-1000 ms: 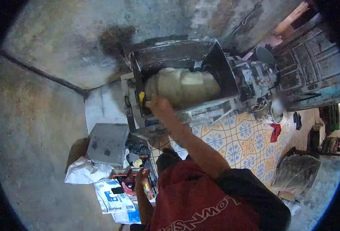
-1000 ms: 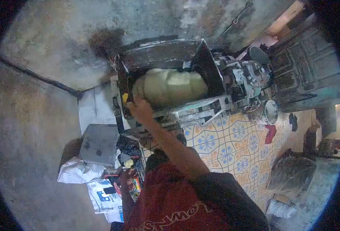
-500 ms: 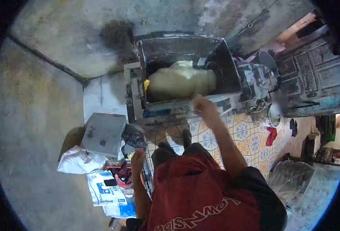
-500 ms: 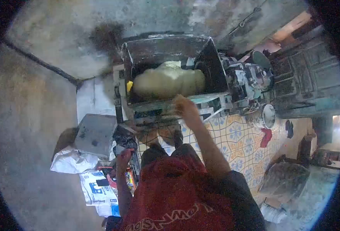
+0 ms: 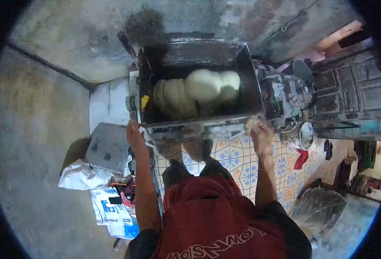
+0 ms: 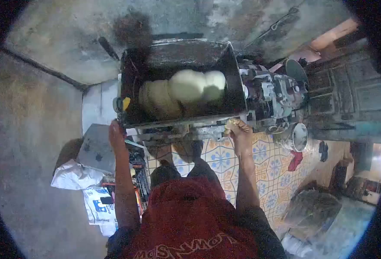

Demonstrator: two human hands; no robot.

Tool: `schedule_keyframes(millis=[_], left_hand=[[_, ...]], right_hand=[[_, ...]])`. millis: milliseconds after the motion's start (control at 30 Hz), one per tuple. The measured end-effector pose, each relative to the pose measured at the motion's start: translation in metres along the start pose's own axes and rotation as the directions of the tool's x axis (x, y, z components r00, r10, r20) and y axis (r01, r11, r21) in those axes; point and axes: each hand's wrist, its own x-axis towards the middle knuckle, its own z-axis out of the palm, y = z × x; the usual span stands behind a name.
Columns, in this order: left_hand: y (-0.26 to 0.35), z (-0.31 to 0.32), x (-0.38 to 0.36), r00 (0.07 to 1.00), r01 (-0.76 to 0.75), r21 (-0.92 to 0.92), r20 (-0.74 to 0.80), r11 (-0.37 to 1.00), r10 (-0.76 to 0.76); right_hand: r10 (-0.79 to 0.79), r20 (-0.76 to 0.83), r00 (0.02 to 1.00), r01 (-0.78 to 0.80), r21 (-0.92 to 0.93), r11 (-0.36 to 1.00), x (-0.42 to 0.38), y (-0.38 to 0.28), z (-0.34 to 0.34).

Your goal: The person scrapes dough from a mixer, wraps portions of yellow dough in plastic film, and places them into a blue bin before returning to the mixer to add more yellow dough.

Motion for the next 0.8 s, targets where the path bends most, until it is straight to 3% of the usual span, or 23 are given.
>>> schedule_keyframes(millis=[33, 67, 167, 233, 267, 300, 333, 367, 400, 500, 533, 633, 667, 700, 767, 800], left_hand=[[-0.009, 0.007, 0.012, 0.999, -0.028, 0.017, -0.025, 0.999, 0.028], [0.0, 0.026, 0.014, 0.994, 0.004, -0.082, -0.111, 0.997, -0.013], [-0.014, 0.048, 0.032, 0.954, -0.186, -0.258, -0.278, 0.948, 0.111], [0.017, 0.071, 0.019, 0.911, -0.089, 0.041, -0.399, 0.995, 0.098], [0.006, 0.067, 0.029, 0.9, -0.117, -0.03, -0.425, 0.993, 0.093], [0.004, 0.066, 0.035, 0.887, -0.148, -0.101, -0.453, 0.984, 0.087], [0.001, 0.064, 0.037, 0.863, -0.169, 0.056, -0.475, 0.984, 0.175], [0.0, 0.063, 0.037, 0.835, -0.181, 0.212, -0.483, 0.96, 0.264], [0.0, 0.062, 0.036, 0.806, -0.183, 0.362, -0.478, 0.914, 0.351], [-0.005, 0.056, 0.035, 0.8, -0.29, 0.434, -0.379, 0.853, 0.465], [-0.008, 0.054, 0.035, 0.791, -0.308, 0.42, -0.385, 0.854, 0.475], [-0.01, 0.057, 0.034, 0.782, -0.372, 0.371, -0.369, 0.851, 0.503], [-0.01, 0.057, 0.031, 0.786, -0.399, 0.358, -0.341, 0.844, 0.516], [-0.008, 0.056, 0.03, 0.79, -0.427, 0.343, -0.31, 0.837, 0.53], [0.01, 0.06, 0.027, 0.836, -0.14, 0.527, -0.391, 0.838, 0.385], [0.017, 0.063, 0.026, 0.839, 0.013, 0.592, -0.445, 0.806, 0.313]], right_hand=[[-0.024, 0.005, 1.0, 0.024, -0.042, 0.999, 0.012, -0.004, -0.005], [-0.047, 0.01, 0.999, 0.048, -0.082, 0.995, 0.025, -0.007, -0.011], [-0.179, 0.016, 0.984, 0.179, -0.101, 0.979, 0.066, -0.005, -0.031], [-0.274, 0.017, 0.962, 0.275, -0.086, 0.958, 0.096, -0.001, -0.041], [-0.221, -0.08, 0.972, 0.162, -0.451, 0.877, 0.113, -0.001, -0.047], [-0.327, 0.008, 0.945, 0.268, -0.592, 0.76, 0.118, -0.009, -0.042], [-0.413, 0.116, 0.903, 0.369, -0.702, 0.609, 0.12, -0.019, -0.033], [-0.473, 0.238, 0.848, 0.458, -0.777, 0.431, 0.122, -0.025, -0.028], [-0.481, 0.35, 0.803, 0.543, -0.762, 0.352, 0.131, -0.016, -0.033], [-0.496, 0.472, 0.729, 0.644, -0.719, 0.261, 0.134, -0.012, -0.02], [-0.425, 0.462, 0.779, 0.604, -0.736, 0.306, 0.132, -0.017, -0.017], [-0.442, 0.437, 0.783, 0.589, -0.748, 0.305, 0.135, -0.015, -0.022], [-0.378, 0.405, 0.833, 0.536, -0.759, 0.369, 0.136, -0.012, -0.024], [-0.405, 0.425, 0.81, 0.567, -0.744, 0.352, 0.138, -0.01, -0.025], [-0.457, 0.459, 0.762, 0.621, -0.718, 0.314, 0.14, -0.008, -0.025], [-0.418, 0.442, 0.794, 0.586, -0.74, 0.33, 0.14, -0.01, -0.023]])
